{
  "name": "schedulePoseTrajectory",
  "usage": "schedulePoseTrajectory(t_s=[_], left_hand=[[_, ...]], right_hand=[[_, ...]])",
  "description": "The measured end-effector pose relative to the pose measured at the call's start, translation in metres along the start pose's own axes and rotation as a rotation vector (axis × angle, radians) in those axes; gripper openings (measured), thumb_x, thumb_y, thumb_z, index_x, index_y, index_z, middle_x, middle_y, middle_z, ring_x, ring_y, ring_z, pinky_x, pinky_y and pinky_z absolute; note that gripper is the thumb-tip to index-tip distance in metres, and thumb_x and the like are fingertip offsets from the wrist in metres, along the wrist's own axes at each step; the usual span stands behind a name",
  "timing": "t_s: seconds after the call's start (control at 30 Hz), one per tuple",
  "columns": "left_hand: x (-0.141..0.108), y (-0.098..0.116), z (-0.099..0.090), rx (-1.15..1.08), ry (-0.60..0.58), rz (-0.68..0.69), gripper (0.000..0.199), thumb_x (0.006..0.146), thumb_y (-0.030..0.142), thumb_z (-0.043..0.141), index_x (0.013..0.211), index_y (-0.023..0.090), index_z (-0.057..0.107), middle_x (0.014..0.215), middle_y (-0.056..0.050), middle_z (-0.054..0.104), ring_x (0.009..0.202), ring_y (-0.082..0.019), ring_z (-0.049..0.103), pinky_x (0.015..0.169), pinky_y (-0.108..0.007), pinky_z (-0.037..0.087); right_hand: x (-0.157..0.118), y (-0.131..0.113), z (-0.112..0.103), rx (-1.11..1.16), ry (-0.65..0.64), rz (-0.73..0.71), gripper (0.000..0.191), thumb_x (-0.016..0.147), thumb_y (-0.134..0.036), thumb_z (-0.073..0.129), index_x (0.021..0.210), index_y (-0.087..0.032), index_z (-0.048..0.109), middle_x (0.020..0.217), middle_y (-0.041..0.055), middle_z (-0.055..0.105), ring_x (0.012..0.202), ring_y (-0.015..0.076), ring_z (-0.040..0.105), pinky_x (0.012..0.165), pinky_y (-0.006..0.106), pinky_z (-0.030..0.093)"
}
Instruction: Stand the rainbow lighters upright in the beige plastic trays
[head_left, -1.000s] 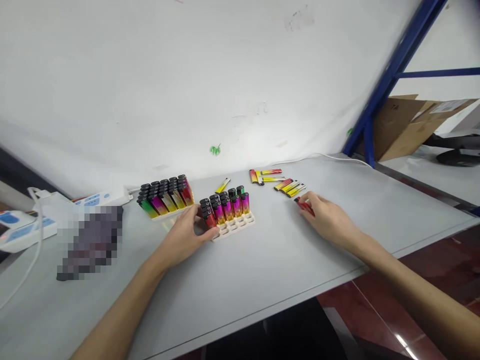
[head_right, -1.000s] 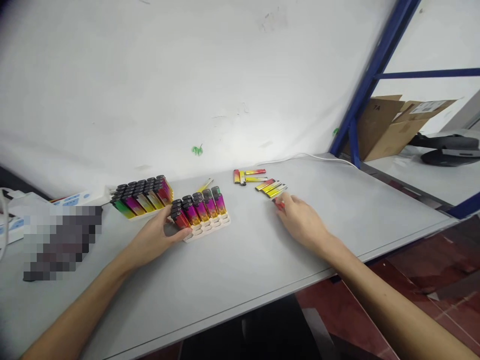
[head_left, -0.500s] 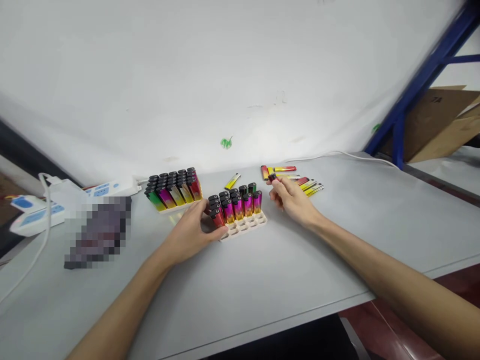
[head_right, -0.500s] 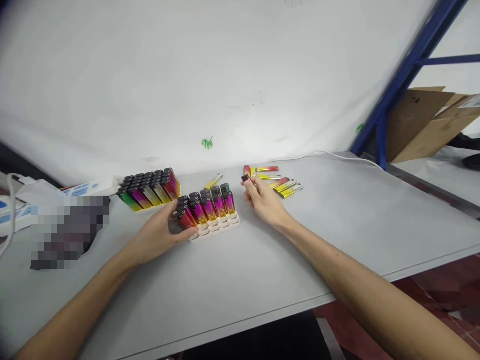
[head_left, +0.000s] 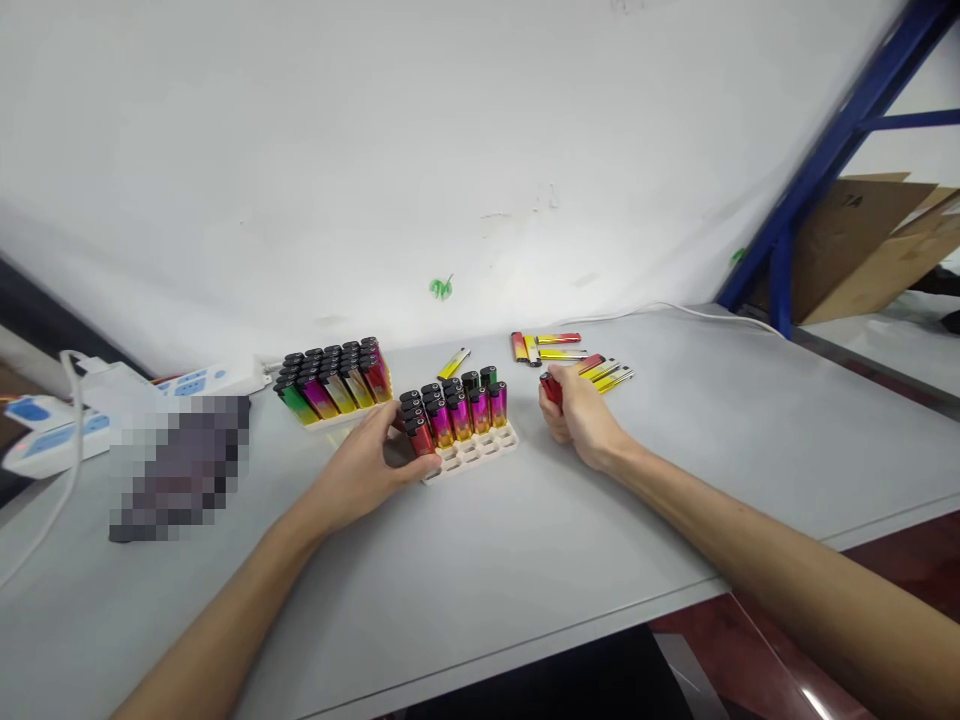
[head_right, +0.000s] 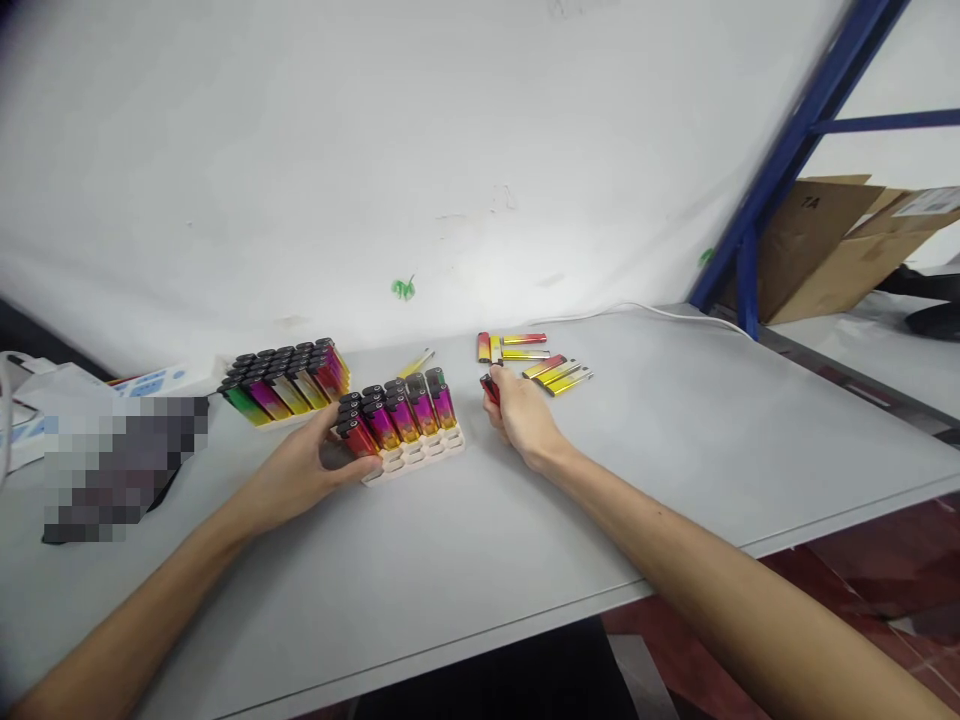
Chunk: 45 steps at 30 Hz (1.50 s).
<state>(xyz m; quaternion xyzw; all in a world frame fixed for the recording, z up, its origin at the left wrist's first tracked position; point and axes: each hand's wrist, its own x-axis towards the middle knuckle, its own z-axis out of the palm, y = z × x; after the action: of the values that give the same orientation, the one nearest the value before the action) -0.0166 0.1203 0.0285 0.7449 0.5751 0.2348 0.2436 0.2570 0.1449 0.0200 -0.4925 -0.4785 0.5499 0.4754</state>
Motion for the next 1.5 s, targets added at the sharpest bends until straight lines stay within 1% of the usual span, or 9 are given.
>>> schedulePoseTrajectory(t_s=[0.13,0.37,0.6,0.77,0.9,1.03,1.23,1.37,1.5], left_hand=[[0.0,-0.002,0.0,0.001,-0.003,-0.006,0.056,0.075,0.062,0.07,0.114,0.025,0.053,0.113,-0.005,0.067,0.099,-0.026,0.064,0.084,-0.04,0.053],[0.001,-0.004,0.001,-0.017,0.001,0.033,0.056,0.077,0.06,0.069,0.118,0.024,0.054,0.116,-0.007,0.066,0.101,-0.028,0.064,0.085,-0.042,0.053],[0.002,-0.006,0.001,0.014,0.026,0.031,0.054,0.079,0.057,0.067,0.12,0.025,0.054,0.116,-0.007,0.066,0.1,-0.027,0.064,0.083,-0.041,0.052],[0.001,-0.004,0.002,0.021,0.047,0.056,0.055,0.076,0.06,0.066,0.116,0.024,0.056,0.108,-0.007,0.067,0.096,-0.028,0.064,0.079,-0.041,0.053],[0.001,-0.002,0.002,0.014,0.049,0.044,0.054,0.076,0.063,0.066,0.112,0.024,0.058,0.106,-0.006,0.068,0.093,-0.027,0.064,0.077,-0.039,0.053],[0.002,-0.003,0.002,0.03,0.019,0.021,0.052,0.077,0.063,0.066,0.111,0.024,0.056,0.108,-0.005,0.067,0.093,-0.026,0.063,0.077,-0.039,0.052],[0.001,-0.001,0.003,-0.027,0.018,0.032,0.05,0.077,0.057,0.069,0.111,0.024,0.054,0.108,-0.006,0.066,0.096,-0.027,0.065,0.078,-0.04,0.054],[0.0,0.003,0.004,-0.08,0.009,0.061,0.053,0.077,0.053,0.071,0.118,0.024,0.052,0.116,-0.006,0.064,0.103,-0.027,0.064,0.084,-0.041,0.054],[0.0,0.006,0.006,-0.113,0.012,0.084,0.058,0.075,0.05,0.073,0.121,0.023,0.052,0.118,-0.007,0.063,0.107,-0.028,0.063,0.086,-0.043,0.054]], right_hand=[[0.001,-0.002,0.0,0.062,0.014,0.019,0.051,0.094,-0.049,0.034,0.05,-0.023,0.03,0.047,-0.0066,0.018,0.042,0.0084,0.01,0.041,0.025,0.01],[-0.001,-0.007,0.001,0.117,0.028,0.054,0.059,0.088,-0.069,0.041,0.054,-0.023,0.027,0.048,-0.0086,0.016,0.043,0.0073,0.009,0.041,0.024,0.01],[0.001,-0.003,0.0,0.108,0.048,0.037,0.05,0.093,-0.05,0.036,0.052,-0.023,0.029,0.046,-0.0074,0.017,0.041,0.0075,0.009,0.04,0.024,0.009],[0.002,0.0,0.002,0.122,0.059,0.029,0.054,0.091,-0.063,0.038,0.055,-0.023,0.033,0.047,-0.0082,0.018,0.041,0.0078,0.011,0.04,0.024,0.012],[-0.002,0.0,0.003,0.033,0.036,-0.072,0.055,0.089,-0.071,0.041,0.068,-0.021,0.052,0.056,-0.0051,0.037,0.045,0.0094,0.032,0.044,0.024,0.027],[-0.011,-0.012,0.0,-0.247,0.005,-0.275,0.044,0.089,-0.061,0.054,0.081,-0.019,0.065,0.077,0.0008,0.06,0.072,0.0138,0.055,0.067,0.027,0.042],[-0.025,-0.027,0.006,-0.408,-0.081,-0.483,0.024,0.085,-0.043,0.069,0.083,-0.019,0.067,0.078,0.0015,0.067,0.071,0.0143,0.057,0.066,0.029,0.044],[-0.028,-0.02,0.033,-0.392,-0.1,-0.571,0.024,0.082,-0.035,0.075,0.1,-0.019,0.067,0.082,0.0011,0.072,0.073,0.0148,0.065,0.069,0.029,0.05],[-0.029,-0.014,0.059,-0.636,-0.107,-0.633,0.019,0.086,-0.027,0.072,0.103,-0.021,0.067,0.086,0.0002,0.075,0.073,0.014,0.067,0.069,0.028,0.051]])
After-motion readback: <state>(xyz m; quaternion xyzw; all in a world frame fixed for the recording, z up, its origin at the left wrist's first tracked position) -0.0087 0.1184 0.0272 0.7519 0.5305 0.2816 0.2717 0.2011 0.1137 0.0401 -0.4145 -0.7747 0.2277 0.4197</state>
